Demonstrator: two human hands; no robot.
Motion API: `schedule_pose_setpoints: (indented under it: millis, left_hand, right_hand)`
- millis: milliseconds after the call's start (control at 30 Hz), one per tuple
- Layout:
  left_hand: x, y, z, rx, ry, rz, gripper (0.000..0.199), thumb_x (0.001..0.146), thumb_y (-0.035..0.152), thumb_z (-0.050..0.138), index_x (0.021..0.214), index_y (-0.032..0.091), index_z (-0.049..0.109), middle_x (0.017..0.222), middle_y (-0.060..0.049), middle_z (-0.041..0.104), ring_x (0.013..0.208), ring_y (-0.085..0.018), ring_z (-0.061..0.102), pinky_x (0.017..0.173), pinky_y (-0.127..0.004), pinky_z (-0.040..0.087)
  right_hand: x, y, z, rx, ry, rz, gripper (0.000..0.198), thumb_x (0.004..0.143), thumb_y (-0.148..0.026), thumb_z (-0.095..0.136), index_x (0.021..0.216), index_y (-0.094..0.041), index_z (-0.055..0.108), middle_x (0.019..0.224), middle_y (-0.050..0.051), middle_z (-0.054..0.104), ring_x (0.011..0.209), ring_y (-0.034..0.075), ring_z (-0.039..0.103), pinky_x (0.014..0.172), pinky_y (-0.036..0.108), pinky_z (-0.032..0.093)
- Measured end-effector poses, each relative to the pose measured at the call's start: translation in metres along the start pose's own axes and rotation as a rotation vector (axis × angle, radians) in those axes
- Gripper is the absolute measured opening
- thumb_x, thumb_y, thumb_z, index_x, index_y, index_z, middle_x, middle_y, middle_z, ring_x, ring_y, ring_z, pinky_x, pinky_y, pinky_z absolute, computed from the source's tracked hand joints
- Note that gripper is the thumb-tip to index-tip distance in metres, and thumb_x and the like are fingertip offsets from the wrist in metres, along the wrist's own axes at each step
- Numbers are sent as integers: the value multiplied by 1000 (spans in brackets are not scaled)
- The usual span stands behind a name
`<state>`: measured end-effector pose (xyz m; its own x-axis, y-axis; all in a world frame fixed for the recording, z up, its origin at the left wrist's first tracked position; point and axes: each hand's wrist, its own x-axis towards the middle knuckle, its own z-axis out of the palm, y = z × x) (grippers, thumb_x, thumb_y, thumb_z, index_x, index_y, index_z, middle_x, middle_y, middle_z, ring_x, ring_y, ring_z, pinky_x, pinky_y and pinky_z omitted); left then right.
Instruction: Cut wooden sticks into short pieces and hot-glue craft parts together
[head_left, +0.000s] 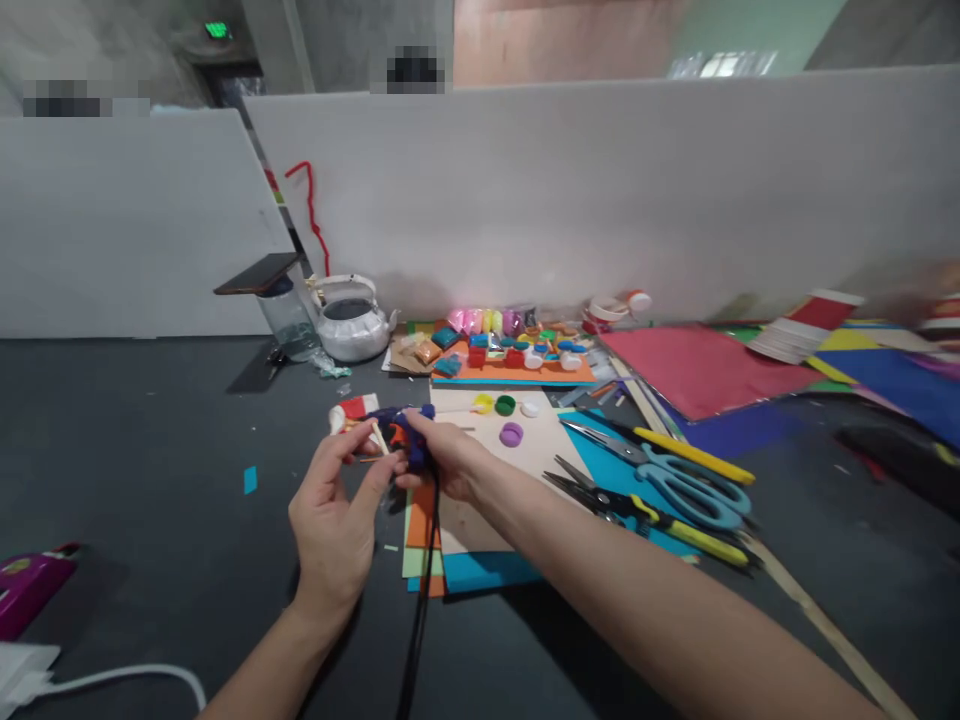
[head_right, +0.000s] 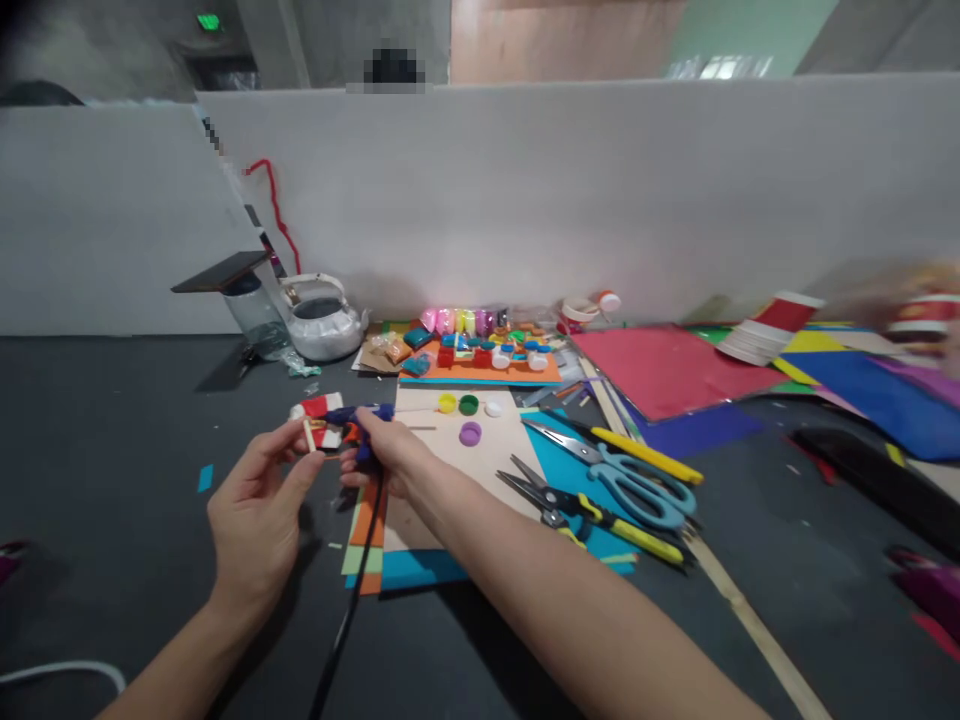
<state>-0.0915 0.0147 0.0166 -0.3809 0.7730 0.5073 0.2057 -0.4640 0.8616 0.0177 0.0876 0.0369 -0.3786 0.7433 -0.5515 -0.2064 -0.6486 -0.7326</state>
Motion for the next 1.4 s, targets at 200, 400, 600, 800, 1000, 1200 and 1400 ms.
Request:
schedule_pose_setpoints:
  millis: [200,400,600,800,1000,1200,1400]
  left_hand:
    - [-17,5,5,139,-277,60,28,80,22,69,108,22,65,91,-1,60,89,-15,56,86,-32,43]
    - [-41,11,18,296,-603,216,26,81,26,69,106,22,65,88,-4,63,86,-18,56,76,-34,44]
    - [-51,7,34,307,-715,228,26,82,25,67,107,22,64,84,-3,64,82,-18,55,74,-34,44]
    - [-52,1,40,360,-780,205,24,83,24,65,107,20,65,78,-3,63,79,-19,55,72,-33,44]
    - [-53,-2,40,357,-768,250,26,81,27,68,106,19,66,73,-3,63,73,-17,55,67,-30,44]
    - [-56,5,38,328,-776,213,30,80,22,70,109,18,63,87,-4,68,84,-17,60,77,-31,47]
    - [-57,10,33,317,-796,82,31,80,27,70,111,24,63,97,-3,71,93,-20,63,81,-35,48]
  right_hand:
    - [-57,-29,-66,-440,137,-267,4,79,-13,68,76,-16,67,73,1,64,62,9,54,55,17,42]
    - [-121,-1,-138,-1596,192,-680,17,87,-14,55,94,-18,70,88,6,65,77,16,58,69,26,42]
    - [-115,32,-156,-1741,154,-784,19,92,-16,50,88,-18,69,86,8,59,85,19,52,71,29,42]
    - [-109,33,-158,-1697,164,-878,19,91,-14,51,80,-17,66,79,7,58,79,19,50,72,33,43]
    - [-119,46,-137,-1361,166,-1009,10,89,-17,57,95,-19,64,90,6,62,87,18,57,78,34,47]
    - [-123,49,-120,-1269,255,-1018,10,89,-16,57,95,-20,64,90,5,64,87,17,60,73,28,49]
    - [-122,51,-120,-1326,275,-1058,13,89,-17,57,97,-22,66,89,4,64,85,17,61,73,29,50]
